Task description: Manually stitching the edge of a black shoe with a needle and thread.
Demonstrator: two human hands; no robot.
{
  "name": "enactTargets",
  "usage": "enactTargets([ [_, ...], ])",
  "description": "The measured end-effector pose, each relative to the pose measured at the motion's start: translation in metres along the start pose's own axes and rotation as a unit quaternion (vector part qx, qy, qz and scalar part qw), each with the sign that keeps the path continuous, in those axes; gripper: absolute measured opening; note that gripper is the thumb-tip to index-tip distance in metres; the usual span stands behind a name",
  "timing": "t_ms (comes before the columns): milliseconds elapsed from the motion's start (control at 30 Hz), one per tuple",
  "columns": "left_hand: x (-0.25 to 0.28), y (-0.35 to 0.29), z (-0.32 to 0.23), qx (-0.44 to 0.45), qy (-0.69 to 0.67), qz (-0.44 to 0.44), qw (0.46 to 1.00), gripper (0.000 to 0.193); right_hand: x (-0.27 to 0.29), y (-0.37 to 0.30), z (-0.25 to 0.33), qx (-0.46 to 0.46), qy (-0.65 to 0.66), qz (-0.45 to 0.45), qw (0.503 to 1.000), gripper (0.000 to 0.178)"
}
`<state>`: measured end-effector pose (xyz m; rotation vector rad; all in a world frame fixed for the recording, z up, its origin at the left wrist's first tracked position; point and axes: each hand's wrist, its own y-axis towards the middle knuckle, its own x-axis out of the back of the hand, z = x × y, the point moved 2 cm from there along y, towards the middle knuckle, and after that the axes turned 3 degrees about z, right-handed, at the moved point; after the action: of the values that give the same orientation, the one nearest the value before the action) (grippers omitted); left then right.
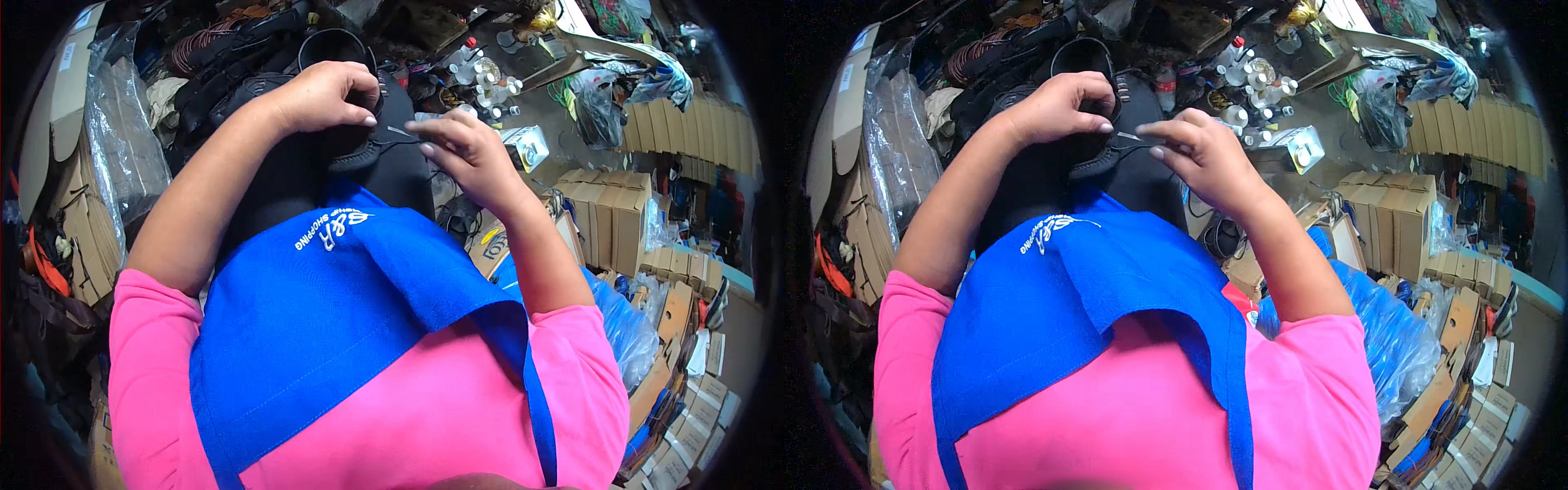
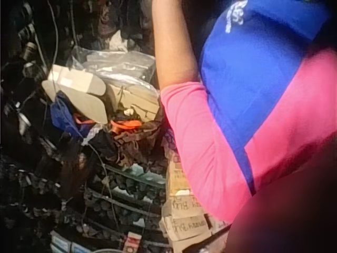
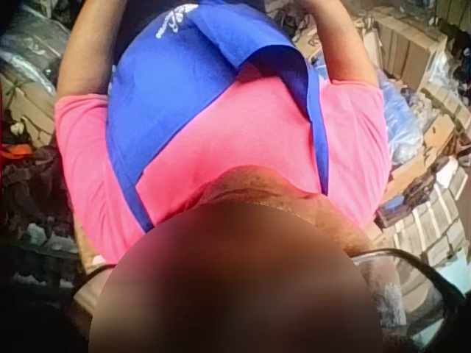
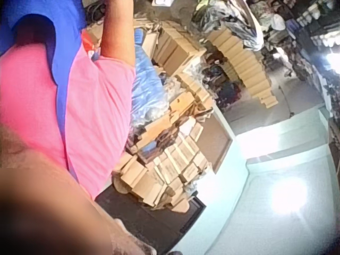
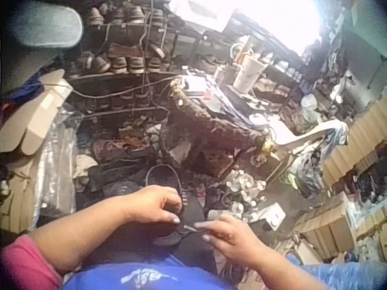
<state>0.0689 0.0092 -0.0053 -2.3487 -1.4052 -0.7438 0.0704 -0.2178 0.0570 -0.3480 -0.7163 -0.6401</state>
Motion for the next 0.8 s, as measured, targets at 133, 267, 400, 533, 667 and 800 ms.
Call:
enactTargets([
  [133,0.001,0.004,0.002,0.007,-0.053,0.055,0.997,0.017,-0.010,0.013,-0.009,0.037,-0.078,0.016,0.996,0.027],
  [267,0.003,0.003,0.003,0.015,-0.073,0.066,0.995,0.017,-0.015,0.018,-0.015,0.038,-0.115,0.038,0.992,0.030],
  [400,0.002,0.003,0.005,0.019,-0.113,0.086,0.990,0.017,-0.013,0.021,-0.006,0.028,-0.155,0.041,0.987,0.028],
  [533,0.003,0.004,0.005,0.016,-0.110,0.091,0.990,0.018,-0.015,0.023,-0.002,0.029,-0.177,0.042,0.983,0.025],
  [667,0.002,0.005,0.007,0.021,-0.125,0.093,0.988,0.019,-0.016,0.027,-0.013,-0.008,-0.085,0.057,0.995,0.025],
  [800,0.002,0.005,0.007,0.023,-0.118,0.093,0.988,0.019,-0.012,0.036,-0.013,0.008,-0.107,0.084,0.991,0.025],
])
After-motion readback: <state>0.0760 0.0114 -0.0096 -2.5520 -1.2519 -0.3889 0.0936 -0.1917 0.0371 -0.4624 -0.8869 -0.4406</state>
